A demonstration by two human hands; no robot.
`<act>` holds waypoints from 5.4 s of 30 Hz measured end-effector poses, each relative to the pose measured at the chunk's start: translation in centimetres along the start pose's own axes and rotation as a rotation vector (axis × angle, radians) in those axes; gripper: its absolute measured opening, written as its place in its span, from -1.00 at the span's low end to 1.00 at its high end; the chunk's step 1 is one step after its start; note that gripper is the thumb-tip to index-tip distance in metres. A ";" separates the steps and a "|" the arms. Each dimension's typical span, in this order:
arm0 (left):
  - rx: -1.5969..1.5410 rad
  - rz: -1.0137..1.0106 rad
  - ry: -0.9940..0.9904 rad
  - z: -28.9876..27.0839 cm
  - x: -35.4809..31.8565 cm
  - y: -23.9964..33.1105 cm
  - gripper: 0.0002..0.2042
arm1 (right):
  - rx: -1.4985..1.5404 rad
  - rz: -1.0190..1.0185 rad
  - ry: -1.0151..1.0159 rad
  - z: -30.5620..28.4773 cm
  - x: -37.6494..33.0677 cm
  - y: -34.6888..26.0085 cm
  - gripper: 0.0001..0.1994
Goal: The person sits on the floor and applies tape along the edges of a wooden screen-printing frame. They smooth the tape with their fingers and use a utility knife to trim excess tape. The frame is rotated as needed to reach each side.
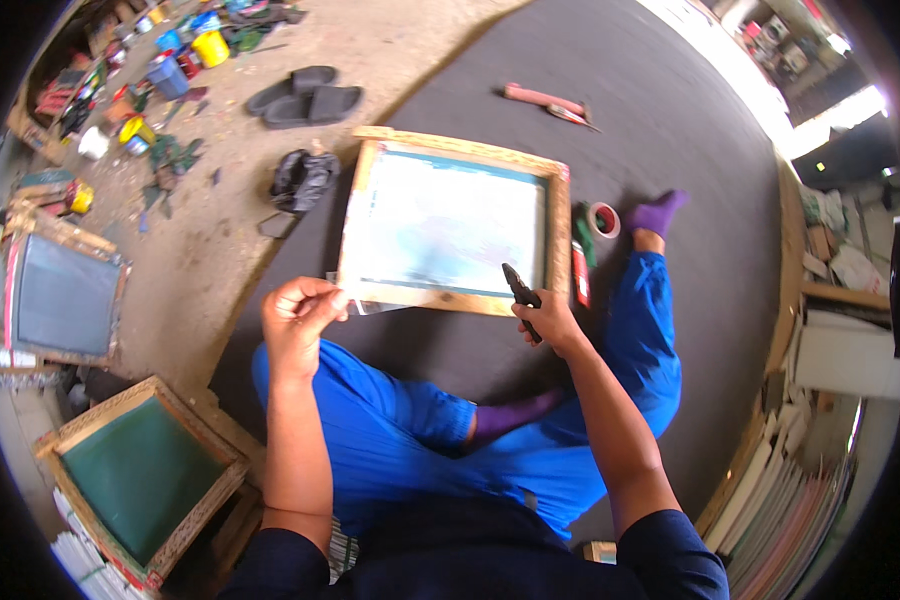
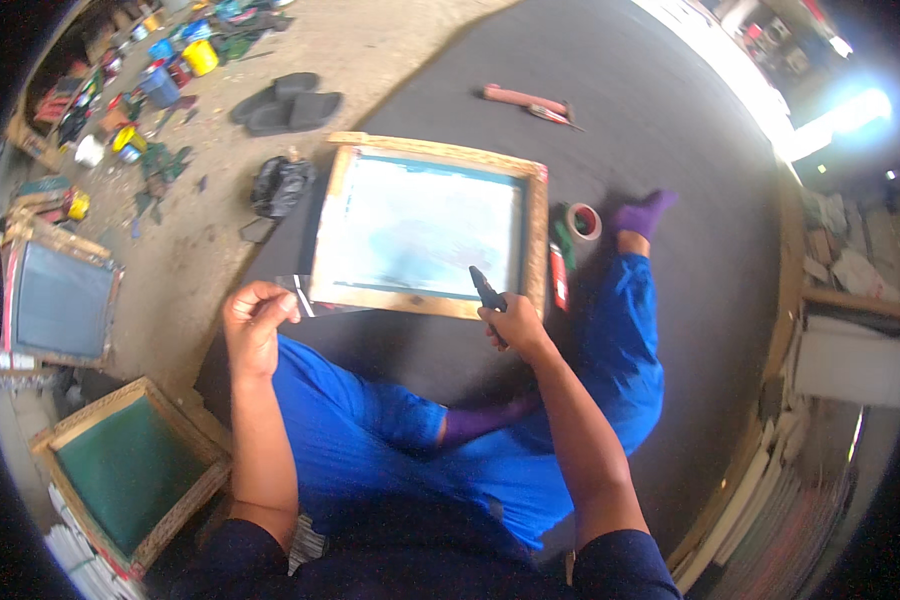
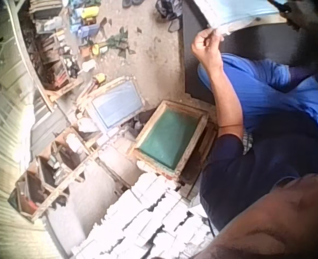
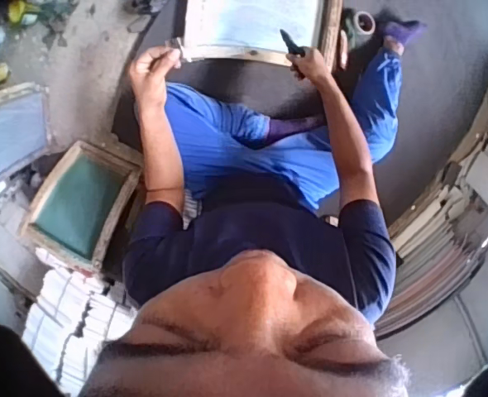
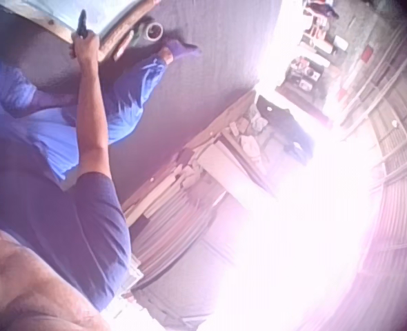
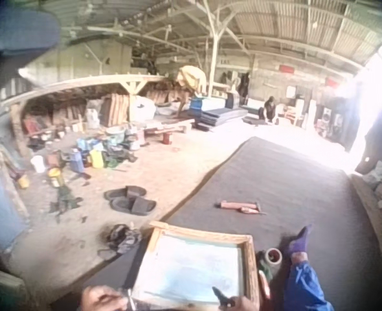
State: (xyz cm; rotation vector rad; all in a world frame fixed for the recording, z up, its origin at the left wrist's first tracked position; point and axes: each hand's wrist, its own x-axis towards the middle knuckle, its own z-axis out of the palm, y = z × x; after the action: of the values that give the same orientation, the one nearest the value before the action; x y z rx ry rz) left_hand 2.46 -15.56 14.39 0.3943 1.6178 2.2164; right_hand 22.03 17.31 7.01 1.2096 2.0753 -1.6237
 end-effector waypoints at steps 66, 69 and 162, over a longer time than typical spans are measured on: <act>0.157 -0.078 -0.008 4.0 -1.0 -1.7 -0.93 | -0.040 -0.067 0.593 -3.4 0.0 14.2 -0.56; 0.156 -0.083 -0.012 4.2 -1.0 -1.8 -0.94 | -0.237 -0.133 0.614 -2.7 -1.5 13.0 -0.59; 0.466 0.004 -0.465 9.7 5.4 14.9 -0.88 | 0.143 -0.562 -0.503 -2.9 -3.8 1.6 -0.79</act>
State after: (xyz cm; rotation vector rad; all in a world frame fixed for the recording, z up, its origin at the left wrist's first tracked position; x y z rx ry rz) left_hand -0.11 -8.98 31.56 0.9560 1.8323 1.5640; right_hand 26.39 18.25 9.31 0.1805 2.0743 -2.0627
